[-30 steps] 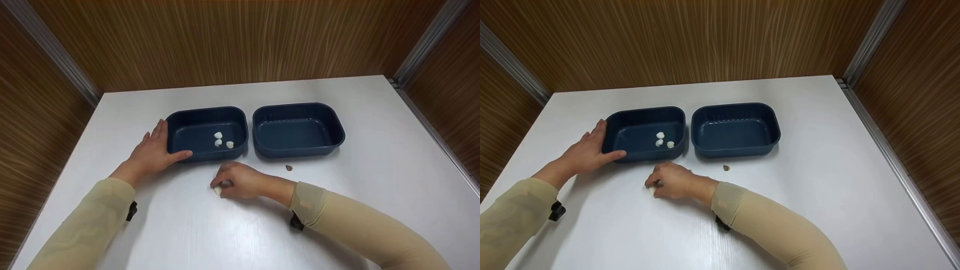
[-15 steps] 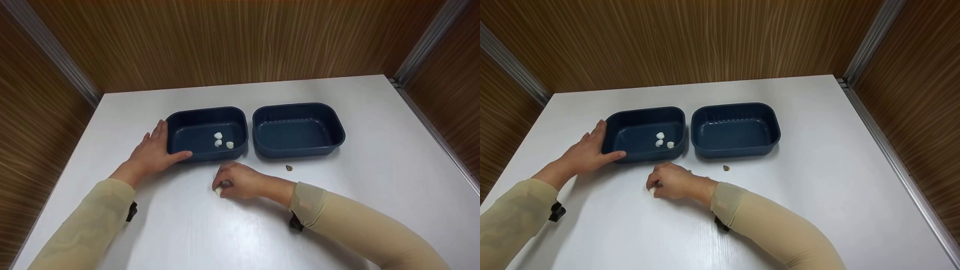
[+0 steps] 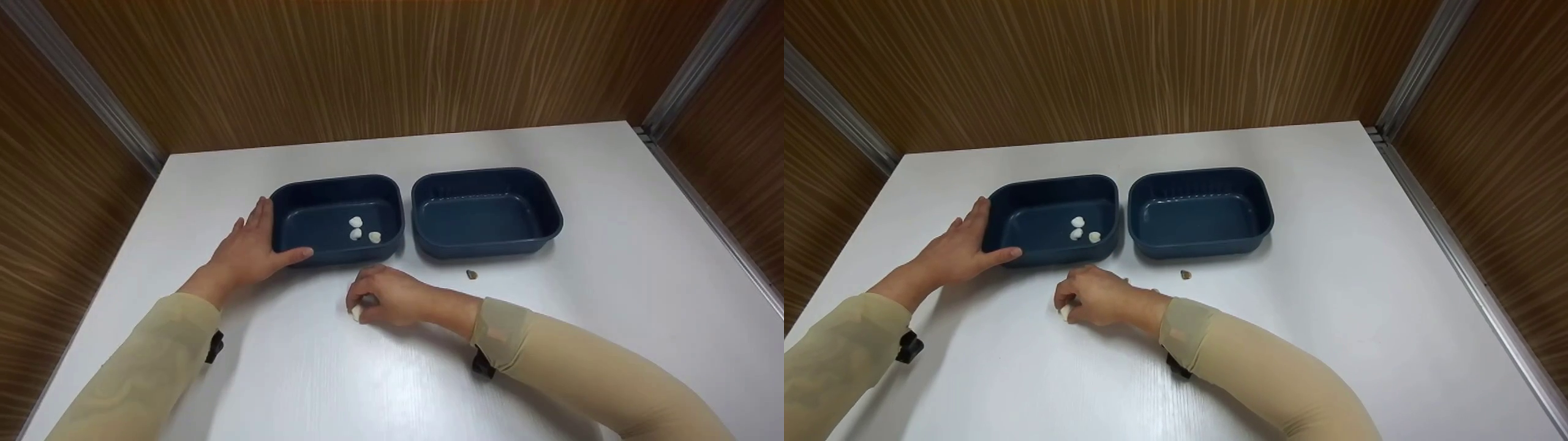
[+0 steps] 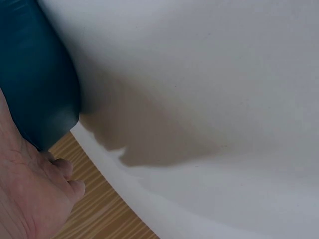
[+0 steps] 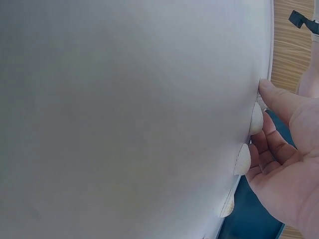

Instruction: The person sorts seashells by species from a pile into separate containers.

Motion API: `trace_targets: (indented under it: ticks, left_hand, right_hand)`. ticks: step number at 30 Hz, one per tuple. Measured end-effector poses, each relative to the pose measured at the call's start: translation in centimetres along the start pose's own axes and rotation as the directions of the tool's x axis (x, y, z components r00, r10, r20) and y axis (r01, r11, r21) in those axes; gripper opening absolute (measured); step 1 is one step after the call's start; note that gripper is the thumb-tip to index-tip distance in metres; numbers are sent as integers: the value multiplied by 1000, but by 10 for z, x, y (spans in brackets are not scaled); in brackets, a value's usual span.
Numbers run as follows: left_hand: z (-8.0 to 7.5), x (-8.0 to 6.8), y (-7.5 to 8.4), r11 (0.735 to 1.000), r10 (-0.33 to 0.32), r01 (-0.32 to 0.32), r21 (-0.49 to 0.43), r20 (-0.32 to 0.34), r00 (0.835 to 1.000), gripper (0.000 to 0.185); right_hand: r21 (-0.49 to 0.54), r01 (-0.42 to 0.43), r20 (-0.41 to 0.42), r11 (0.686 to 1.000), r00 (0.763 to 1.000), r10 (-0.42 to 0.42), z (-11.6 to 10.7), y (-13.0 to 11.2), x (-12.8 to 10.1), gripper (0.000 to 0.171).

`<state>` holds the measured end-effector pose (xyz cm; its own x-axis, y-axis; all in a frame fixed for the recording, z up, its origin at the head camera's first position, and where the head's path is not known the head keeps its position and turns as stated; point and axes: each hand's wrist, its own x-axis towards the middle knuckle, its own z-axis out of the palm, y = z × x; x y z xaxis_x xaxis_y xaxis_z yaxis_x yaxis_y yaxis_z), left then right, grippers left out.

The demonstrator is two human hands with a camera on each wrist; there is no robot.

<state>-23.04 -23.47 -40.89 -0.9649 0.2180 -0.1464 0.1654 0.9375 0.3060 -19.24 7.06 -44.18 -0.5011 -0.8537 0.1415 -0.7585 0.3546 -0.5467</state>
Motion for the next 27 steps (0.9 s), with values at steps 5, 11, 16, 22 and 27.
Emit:
trace_targets:
  ticks: [5,11,16,22,27]
  left_hand:
    - [-1,0,0,1000,-6,6,2,4,1000,139]
    - [-2,-3,1,1000,-6,6,-2,3,1000,138]
    - [-2,-3,0,1000,-2,2,-1,3,1000,136]
    - [-1,-3,0,1000,1,-1,6,13,1000,136]
    - [-1,-1,-1,1000,-3,3,4,16,1000,137]
  right_hand:
    - [4,-4,6,1000,1000,4,0,0,1,21]
    - [10,15,-3,1000,1000,-15,-1,-1,1,20]
    - [-20,-10,-3,1000,1000,10,-2,-1,2,18]
    - [-40,-31,-1,999,1000,31,-4,-2,2,15]
    - [-24,-37,17,999,999,37,-6,-3,2,14]
